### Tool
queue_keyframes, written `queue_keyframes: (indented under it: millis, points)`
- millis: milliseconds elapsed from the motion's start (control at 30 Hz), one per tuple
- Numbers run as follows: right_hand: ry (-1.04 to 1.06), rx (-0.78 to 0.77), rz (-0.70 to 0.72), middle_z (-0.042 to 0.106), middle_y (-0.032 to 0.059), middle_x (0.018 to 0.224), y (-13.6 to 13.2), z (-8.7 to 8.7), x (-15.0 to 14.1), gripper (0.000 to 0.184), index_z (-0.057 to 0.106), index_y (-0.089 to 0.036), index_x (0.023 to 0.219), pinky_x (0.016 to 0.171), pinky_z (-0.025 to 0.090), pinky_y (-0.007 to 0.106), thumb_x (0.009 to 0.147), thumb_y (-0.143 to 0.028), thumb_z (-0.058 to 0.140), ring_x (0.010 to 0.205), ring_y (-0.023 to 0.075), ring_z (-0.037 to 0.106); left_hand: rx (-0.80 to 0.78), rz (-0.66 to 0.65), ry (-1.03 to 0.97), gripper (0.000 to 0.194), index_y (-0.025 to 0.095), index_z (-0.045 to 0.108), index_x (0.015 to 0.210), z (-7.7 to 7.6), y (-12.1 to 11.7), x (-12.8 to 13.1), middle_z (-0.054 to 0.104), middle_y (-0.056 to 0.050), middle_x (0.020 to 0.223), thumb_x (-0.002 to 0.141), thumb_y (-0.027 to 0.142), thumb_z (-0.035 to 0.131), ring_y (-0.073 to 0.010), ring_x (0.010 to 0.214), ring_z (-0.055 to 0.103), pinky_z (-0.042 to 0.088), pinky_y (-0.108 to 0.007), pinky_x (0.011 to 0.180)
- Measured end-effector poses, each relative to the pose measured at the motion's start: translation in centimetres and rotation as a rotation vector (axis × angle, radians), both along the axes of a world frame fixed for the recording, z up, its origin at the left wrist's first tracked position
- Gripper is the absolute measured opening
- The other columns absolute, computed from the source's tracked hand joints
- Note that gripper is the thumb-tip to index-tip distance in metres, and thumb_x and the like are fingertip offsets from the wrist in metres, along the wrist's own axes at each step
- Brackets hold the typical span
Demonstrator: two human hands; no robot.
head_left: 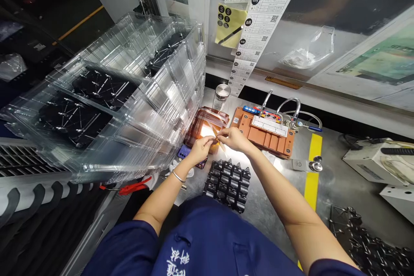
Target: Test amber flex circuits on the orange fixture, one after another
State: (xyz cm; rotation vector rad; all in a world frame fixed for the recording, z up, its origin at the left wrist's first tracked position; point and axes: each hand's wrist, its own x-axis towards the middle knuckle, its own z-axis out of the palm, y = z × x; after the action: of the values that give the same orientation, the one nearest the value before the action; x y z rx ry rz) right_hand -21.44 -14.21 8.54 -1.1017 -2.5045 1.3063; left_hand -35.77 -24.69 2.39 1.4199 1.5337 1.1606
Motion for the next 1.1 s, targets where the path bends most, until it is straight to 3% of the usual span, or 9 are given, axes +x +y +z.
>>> queue_keyframes:
  millis: [367, 633, 700, 833, 1000, 1100]
  points:
    - [-0.047, 0.093, -0.067, 0.076, 0.0046, 0.079, -1.8, 1.0, -0.3, 0.02, 0.077, -0.018, 0.079, 0.07, 0.048, 0.024, 0.078, -0.016, 0.057, 0.075, 0.0177, 0.069, -0.008, 0.008, 0.042, 0.022, 0.015, 0.066, 0.099, 0.8, 0.2, 0.5, 0.073, -0.007, 0.092, 0.088, 0.018, 0.046, -0.0165, 0.082, 0.067, 0.053, -0.027, 0.077]
    - [0.105, -0.189, 0.011, 0.075, 0.0029, 0.072, -0.1, 1.3, 0.8, 0.015, 0.075, -0.015, 0.075, 0.067, 0.049, 0.024, 0.077, -0.025, 0.064, 0.069, 0.0159, 0.067, 0.038, -0.056, -0.048, 0.023, 0.017, 0.066, 0.097, 1.0, -0.3, 0.6, 0.072, -0.007, 0.096, 0.089, 0.02, 0.045, -0.0168, 0.09, 0.067, 0.053, -0.03, 0.085]
    - [0.158, -0.279, -0.097, 0.072, 0.0014, 0.065, 0.3, 0.6, 1.0, 0.012, 0.074, -0.015, 0.069, 0.062, 0.049, 0.023, 0.071, -0.025, 0.068, 0.063, 0.0142, 0.065, 0.01, -0.025, -0.128, 0.02, 0.016, 0.066, 0.096, 0.4, -0.2, 0.5, 0.072, -0.008, 0.096, 0.089, 0.022, 0.047, -0.0173, 0.091, 0.068, 0.053, -0.032, 0.086]
    - [0.196, -0.311, -0.477, 0.066, 0.001, 0.056, 1.3, -1.1, 3.9, 0.014, 0.067, -0.014, 0.061, 0.053, 0.049, 0.024, 0.062, -0.027, 0.07, 0.053, 0.0129, 0.061, -0.189, 0.233, -0.191, 0.02, 0.012, 0.06, 0.1, -1.9, 0.7, -1.0, 0.072, -0.009, 0.086, 0.089, 0.02, 0.045, -0.0167, 0.079, 0.071, 0.057, -0.032, 0.077]
    - [0.24, -0.086, -1.036, 0.058, 0.0027, 0.052, 1.5, -0.7, 14.7, 0.026, 0.052, -0.02, 0.059, 0.051, 0.051, 0.031, 0.065, -0.043, 0.063, 0.048, 0.0144, 0.058, -0.305, 0.473, -0.028, 0.025, 0.01, 0.055, 0.109, -4.9, 0.9, -3.5, 0.07, -0.007, 0.077, 0.088, 0.013, 0.041, -0.0167, 0.07, 0.069, 0.056, -0.034, 0.072]
    - [0.257, 0.001, -1.233, 0.056, 0.0044, 0.053, -0.5, 0.3, 20.6, 0.027, 0.051, -0.023, 0.06, 0.054, 0.051, 0.036, 0.061, -0.045, 0.067, 0.049, 0.016, 0.058, -0.366, 0.531, 0.123, 0.029, 0.009, 0.054, 0.113, -5.6, 0.7, -3.6, 0.07, -0.012, 0.085, 0.087, 0.012, 0.044, -0.0212, 0.081, 0.07, 0.054, -0.038, 0.08]
